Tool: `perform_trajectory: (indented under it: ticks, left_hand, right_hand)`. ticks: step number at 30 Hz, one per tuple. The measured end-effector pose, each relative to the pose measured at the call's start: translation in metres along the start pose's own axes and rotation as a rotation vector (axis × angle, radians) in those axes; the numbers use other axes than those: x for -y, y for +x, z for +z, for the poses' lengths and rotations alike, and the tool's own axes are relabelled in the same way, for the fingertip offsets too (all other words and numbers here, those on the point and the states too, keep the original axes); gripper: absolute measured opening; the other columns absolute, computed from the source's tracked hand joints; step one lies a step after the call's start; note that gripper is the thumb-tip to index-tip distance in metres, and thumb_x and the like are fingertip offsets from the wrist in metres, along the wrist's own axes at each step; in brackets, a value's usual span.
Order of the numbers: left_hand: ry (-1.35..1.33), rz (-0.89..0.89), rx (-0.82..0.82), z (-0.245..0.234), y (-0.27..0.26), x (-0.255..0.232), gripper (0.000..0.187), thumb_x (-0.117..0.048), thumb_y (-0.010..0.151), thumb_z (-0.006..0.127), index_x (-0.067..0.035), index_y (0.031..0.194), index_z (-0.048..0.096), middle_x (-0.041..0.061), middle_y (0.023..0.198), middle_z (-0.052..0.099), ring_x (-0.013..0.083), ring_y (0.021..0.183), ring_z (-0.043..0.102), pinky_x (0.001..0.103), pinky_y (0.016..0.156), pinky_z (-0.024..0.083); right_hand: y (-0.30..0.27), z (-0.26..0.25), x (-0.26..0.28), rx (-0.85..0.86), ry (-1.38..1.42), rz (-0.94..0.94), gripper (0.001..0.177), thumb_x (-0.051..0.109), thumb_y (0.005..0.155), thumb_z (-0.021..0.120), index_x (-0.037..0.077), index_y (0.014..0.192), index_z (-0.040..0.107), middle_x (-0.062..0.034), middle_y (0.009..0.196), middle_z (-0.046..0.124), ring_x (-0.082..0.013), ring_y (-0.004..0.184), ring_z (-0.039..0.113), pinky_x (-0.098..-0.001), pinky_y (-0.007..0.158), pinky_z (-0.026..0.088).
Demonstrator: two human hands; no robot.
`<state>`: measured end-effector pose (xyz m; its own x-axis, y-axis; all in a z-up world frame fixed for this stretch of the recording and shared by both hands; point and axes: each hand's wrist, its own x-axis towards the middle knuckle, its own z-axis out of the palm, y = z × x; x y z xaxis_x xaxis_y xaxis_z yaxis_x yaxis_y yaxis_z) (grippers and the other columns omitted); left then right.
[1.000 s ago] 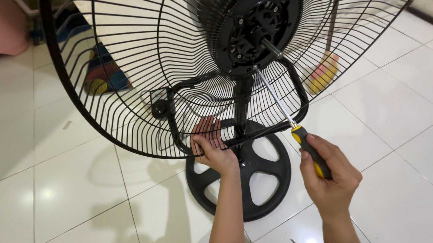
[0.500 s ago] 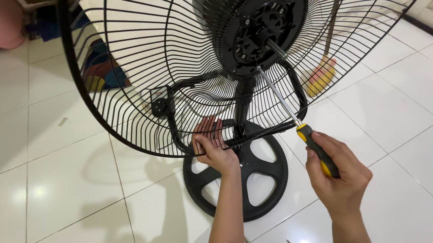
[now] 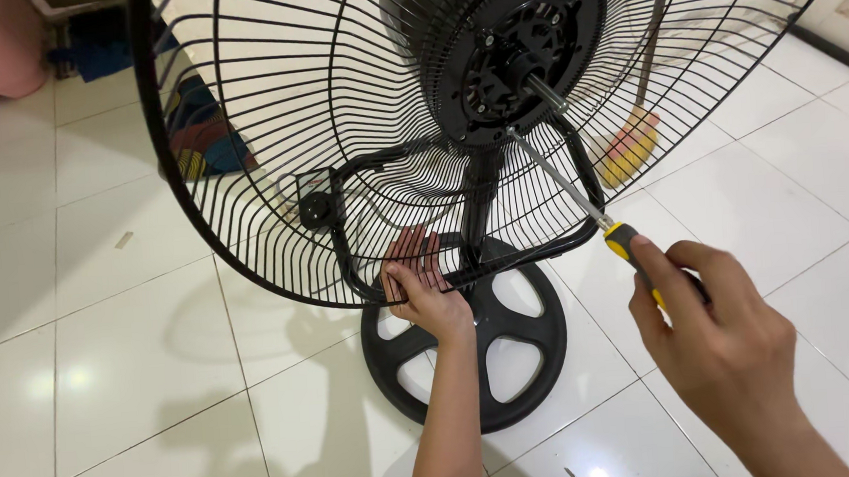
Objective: The person assembles a standing fan by attaching the front protective cage to the fan head using a screwdriver. They repeatedly tighten and adjust screws at the center hub to secure the cage in place.
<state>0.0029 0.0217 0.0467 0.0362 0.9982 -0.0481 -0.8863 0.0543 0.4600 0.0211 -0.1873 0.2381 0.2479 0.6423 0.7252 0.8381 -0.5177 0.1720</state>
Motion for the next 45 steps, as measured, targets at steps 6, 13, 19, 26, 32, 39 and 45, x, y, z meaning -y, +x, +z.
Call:
perform_trajectory:
  ticks: [6,13,19,26,32,39,45]
  left_hand:
    - [0.031,0.009,0.018,-0.001,-0.007,-0.001,0.045,-0.033,0.106,0.055,0.01,0.12,0.062,0.024,0.113,0.072,0.0295,0.102,0.073,0.044,0.094,0.063]
    - [0.013,-0.008,0.02,-0.005,-0.001,-0.001,0.045,-0.034,0.105,0.055,0.008,0.119,0.061,0.022,0.115,0.072,0.0287,0.105,0.073,0.043,0.093,0.063]
    - [-0.003,-0.016,0.033,-0.007,0.007,-0.004,0.044,-0.033,0.107,0.053,0.008,0.118,0.061,0.022,0.114,0.071,0.0297,0.105,0.073,0.044,0.094,0.063]
    - [-0.011,-0.02,0.021,-0.014,0.017,-0.003,0.044,-0.032,0.108,0.051,0.01,0.118,0.059,0.024,0.114,0.071,0.031,0.105,0.073,0.045,0.095,0.063]
    - [-0.011,-0.014,0.005,-0.004,0.006,0.003,0.042,-0.033,0.106,0.052,0.007,0.119,0.057,0.023,0.118,0.07,0.0311,0.107,0.072,0.045,0.095,0.063]
    - [0.036,-0.011,0.001,-0.005,0.002,-0.004,0.045,-0.034,0.106,0.053,0.009,0.117,0.06,0.022,0.121,0.07,0.0291,0.107,0.072,0.045,0.095,0.063]
    - [0.007,-0.01,-0.014,-0.003,0.005,0.001,0.044,-0.033,0.106,0.055,0.009,0.119,0.06,0.024,0.116,0.07,0.0307,0.105,0.072,0.044,0.093,0.063]
  right_hand:
    - [-0.016,0.009,-0.012,-0.054,-0.093,-0.15,0.03,0.005,0.086,0.079,0.0,0.115,0.078,-0.0058,0.095,0.067,-0.0136,0.066,0.061,-0.0263,0.049,0.042]
    - [-0.016,0.031,-0.062,0.423,1.206,0.847,0.04,0.015,0.097,0.07,0.007,0.135,0.066,-0.0096,0.084,0.061,-0.0136,0.068,0.061,-0.0214,0.046,0.039]
    - [-0.019,0.023,-0.056,0.566,1.325,0.985,0.058,-0.006,0.078,0.07,0.003,0.132,0.053,-0.0079,0.086,0.064,-0.012,0.076,0.064,-0.0221,0.06,0.052]
    - [0.005,-0.004,-0.005,0.191,0.429,0.062,0.037,0.006,0.09,0.07,0.003,0.124,0.057,-0.0117,0.109,0.065,-0.0164,0.087,0.065,-0.0245,0.069,0.052]
    - [0.0,0.004,-0.032,0.191,-0.118,-0.205,0.039,0.011,0.1,0.07,0.008,0.138,0.063,-0.0042,0.097,0.067,-0.0172,0.072,0.061,-0.0281,0.058,0.047]
    - [-0.006,0.031,-0.074,0.621,1.246,0.918,0.041,0.013,0.1,0.063,0.01,0.14,0.058,-0.0066,0.089,0.07,-0.0125,0.057,0.053,-0.0237,0.04,0.036]
    - [-0.014,0.016,-0.061,0.63,0.963,0.636,0.06,0.003,0.076,0.082,0.005,0.127,0.051,-0.0093,0.087,0.066,-0.0131,0.068,0.063,-0.0247,0.057,0.052]
